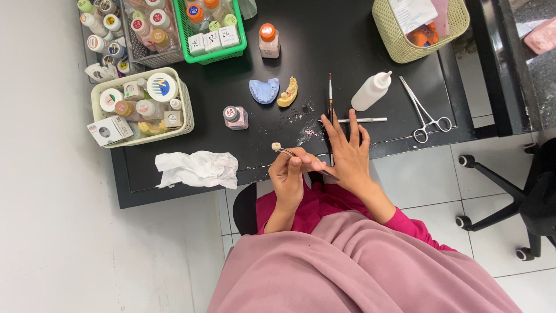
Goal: The person sits at a black lab bench and uses a fine brush to apply pink ceramic powder onto a small dental prosthetic held on a stick, wiping excess on the bench. They then hold a round plaster model and use tweezers to position small prosthetic parts on it, and finally open a bottle of pink powder and scoop material with a spatula-like tool.
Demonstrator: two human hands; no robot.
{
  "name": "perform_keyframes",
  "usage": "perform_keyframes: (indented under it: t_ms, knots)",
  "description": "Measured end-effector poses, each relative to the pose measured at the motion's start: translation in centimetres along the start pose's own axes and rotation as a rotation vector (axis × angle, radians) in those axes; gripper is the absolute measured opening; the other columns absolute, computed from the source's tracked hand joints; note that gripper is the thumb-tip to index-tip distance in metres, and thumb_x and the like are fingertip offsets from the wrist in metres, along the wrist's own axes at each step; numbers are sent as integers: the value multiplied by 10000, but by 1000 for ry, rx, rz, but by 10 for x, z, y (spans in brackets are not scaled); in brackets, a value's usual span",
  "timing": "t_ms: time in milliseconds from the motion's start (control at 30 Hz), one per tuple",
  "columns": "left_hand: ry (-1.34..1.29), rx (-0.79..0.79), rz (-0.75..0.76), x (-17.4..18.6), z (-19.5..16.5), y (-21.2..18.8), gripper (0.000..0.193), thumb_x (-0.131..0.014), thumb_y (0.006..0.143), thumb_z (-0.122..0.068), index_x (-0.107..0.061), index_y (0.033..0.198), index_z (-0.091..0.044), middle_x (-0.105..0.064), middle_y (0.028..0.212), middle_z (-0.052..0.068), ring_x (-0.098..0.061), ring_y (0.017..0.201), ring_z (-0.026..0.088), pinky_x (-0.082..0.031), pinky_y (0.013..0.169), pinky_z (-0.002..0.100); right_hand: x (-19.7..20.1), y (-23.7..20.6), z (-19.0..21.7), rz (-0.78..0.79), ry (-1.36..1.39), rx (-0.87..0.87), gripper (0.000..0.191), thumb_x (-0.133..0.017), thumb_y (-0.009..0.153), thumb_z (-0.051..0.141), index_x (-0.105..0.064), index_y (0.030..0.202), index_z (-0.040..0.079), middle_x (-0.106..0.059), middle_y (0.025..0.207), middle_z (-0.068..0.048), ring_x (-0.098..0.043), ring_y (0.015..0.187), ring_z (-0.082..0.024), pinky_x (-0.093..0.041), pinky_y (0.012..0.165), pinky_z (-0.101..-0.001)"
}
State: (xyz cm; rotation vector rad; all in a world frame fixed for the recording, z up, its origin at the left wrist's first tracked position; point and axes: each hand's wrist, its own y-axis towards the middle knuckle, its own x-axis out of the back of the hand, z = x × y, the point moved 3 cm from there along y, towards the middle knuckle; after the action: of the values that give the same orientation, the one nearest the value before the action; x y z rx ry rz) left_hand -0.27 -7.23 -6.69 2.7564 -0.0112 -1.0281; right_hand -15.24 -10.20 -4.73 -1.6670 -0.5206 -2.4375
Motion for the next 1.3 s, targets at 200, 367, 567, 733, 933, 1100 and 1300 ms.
perform_keyframes:
  t_ms: [200,367,567,733,933,1100,1300]
  knots:
    - [1,11,-7,7,-2,4,317,-546,1121,-263,-599,1023,34,-688,918,138,-712,874,193,-649,877,425,-3,6,4,12,-52,-7,1128,-820,714,474,-282,1626,87,-252,1694,-148,-153,1563,-447,-197,1178,-570]
    - [-28,2,10,13,1,7,316,-548,1124,-271,-595,1031,28,-695,919,142,-722,888,207,-639,864,400,-10,9,2,-21,-52,6,1088,-795,763,541,-309,1626,93,-237,1698,-160,-184,1541,-446,-197,1177,-579]
    - [-34,-16,-44,28,1,6,302,-547,1122,-258,-596,1040,29,-690,919,139,-718,875,205,-634,865,407,-10,12,1,-85,24,-42,998,-799,817,540,-361,1612,123,-266,1691,-146,-208,1544,-437,-227,1191,-574]
    - [-32,-34,-102,43,-3,2,295,-547,1119,-258,-598,1036,21,-664,905,105,-700,856,183,-649,865,439,6,8,-4,-163,253,-10,956,-838,771,486,-443,1545,89,-403,1612,-146,-288,1505,-424,-270,1189,-559]
    - [-16,-47,-126,51,-4,4,294,-549,1118,-267,-598,1038,12,-655,889,94,-697,842,182,-646,847,441,12,13,-9,-155,278,-236,480,-899,788,346,-702,1174,140,-674,912,11,-606,876,-194,-422,866,-400]
    - [-29,-29,-107,46,-4,2,292,-548,1115,-267,-599,1032,8,-663,891,97,-698,845,182,-646,859,448,8,24,3,-156,342,-274,371,-880,797,246,-678,1069,96,-657,726,24,-584,570,-125,-454,535,-289]
    - [-30,-39,-117,49,-12,-4,289,-545,1118,-254,-600,1032,16,-657,894,98,-700,841,185,-647,864,455,4,31,-4,-132,494,-335,271,-816,856,136,-645,1060,87,-688,720,14,-672,588,-92,-496,560,-255]
